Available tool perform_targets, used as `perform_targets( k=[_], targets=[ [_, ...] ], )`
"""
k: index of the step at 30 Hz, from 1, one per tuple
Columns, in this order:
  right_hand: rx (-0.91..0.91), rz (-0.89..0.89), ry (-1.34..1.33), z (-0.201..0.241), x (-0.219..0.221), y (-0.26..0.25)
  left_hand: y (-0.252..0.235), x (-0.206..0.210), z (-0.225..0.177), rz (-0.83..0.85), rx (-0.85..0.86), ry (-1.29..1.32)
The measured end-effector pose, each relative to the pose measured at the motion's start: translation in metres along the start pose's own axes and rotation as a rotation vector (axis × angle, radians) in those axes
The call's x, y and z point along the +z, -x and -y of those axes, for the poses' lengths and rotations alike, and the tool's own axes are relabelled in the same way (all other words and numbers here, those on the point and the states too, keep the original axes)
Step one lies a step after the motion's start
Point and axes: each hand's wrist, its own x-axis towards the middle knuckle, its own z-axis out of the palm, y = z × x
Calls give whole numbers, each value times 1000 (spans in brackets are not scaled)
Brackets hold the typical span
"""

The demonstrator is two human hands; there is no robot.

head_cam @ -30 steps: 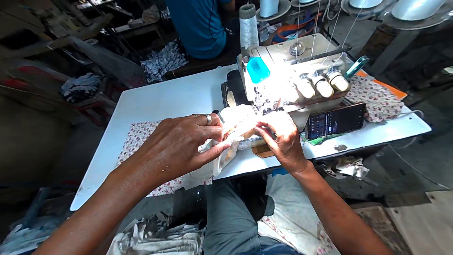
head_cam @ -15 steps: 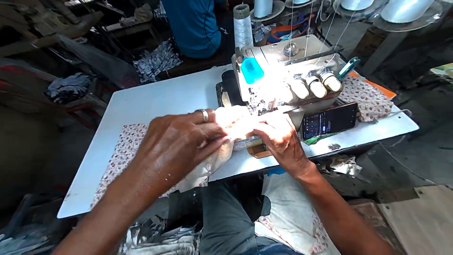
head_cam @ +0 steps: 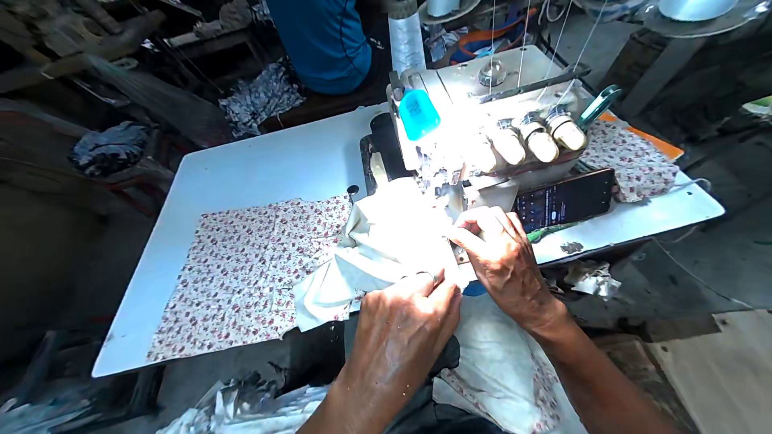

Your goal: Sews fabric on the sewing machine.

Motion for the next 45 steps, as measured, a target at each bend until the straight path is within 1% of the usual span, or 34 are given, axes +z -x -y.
perform_targets(
  k=[2,4,6,7,8,9,11,14,16,19,22,24,26,29,31,33,34,37,38,41,43,45],
  targets=[
    [22,-2,-33,-2,1,-1,-6,3,0,9,-17,-44],
    [102,-55,-141,-1,6,4,-13,6,-2,8,-31,-89],
    [291,-114,-278,9,17,20,-15,9,-4,24,-48,-120],
    [388,-113,-356,16,24,29,-17,10,-4,30,-59,-136],
    [453,-85,-439,26,30,38,-18,12,-3,30,-71,-152],
    [474,-56,-501,38,36,45,-20,14,-1,36,-82,-170],
    [407,-12,-573,57,43,50,-27,17,5,50,-105,-200],
    [308,10,-632,69,45,43,-45,20,15,40,-126,-229],
    [294,17,-622,68,45,39,-56,22,19,43,-148,-238],
    [289,56,-603,61,45,42,-65,28,22,-8,-183,-228],
    [289,81,-617,54,43,52,-69,24,28,0,-169,-182],
    [319,95,-663,46,40,57,-73,10,41,86,-170,-94],
    [387,62,-680,38,30,54,-78,-9,60,197,-169,32],
    [480,-67,-688,30,15,39,-92,-26,99,332,-138,140],
    [498,-148,-688,31,13,26,-98,-36,111,379,-151,152],
    [509,-170,-745,40,17,10,-103,-43,107,366,-174,121],
    [508,-149,-790,46,22,3,-104,-44,101,331,-159,103],
    [438,-1,-880,68,37,-8,-96,-39,72,208,-48,55],
    [389,11,-883,76,42,-7,-88,-35,58,184,-35,54],
    [230,-29,-837,93,43,13,-58,-9,28,103,-71,-54],
    [179,14,-816,97,37,30,-39,11,15,51,-103,-121],
    [147,50,-807,99,35,42,-31,24,7,12,-138,-178]
  ],
)
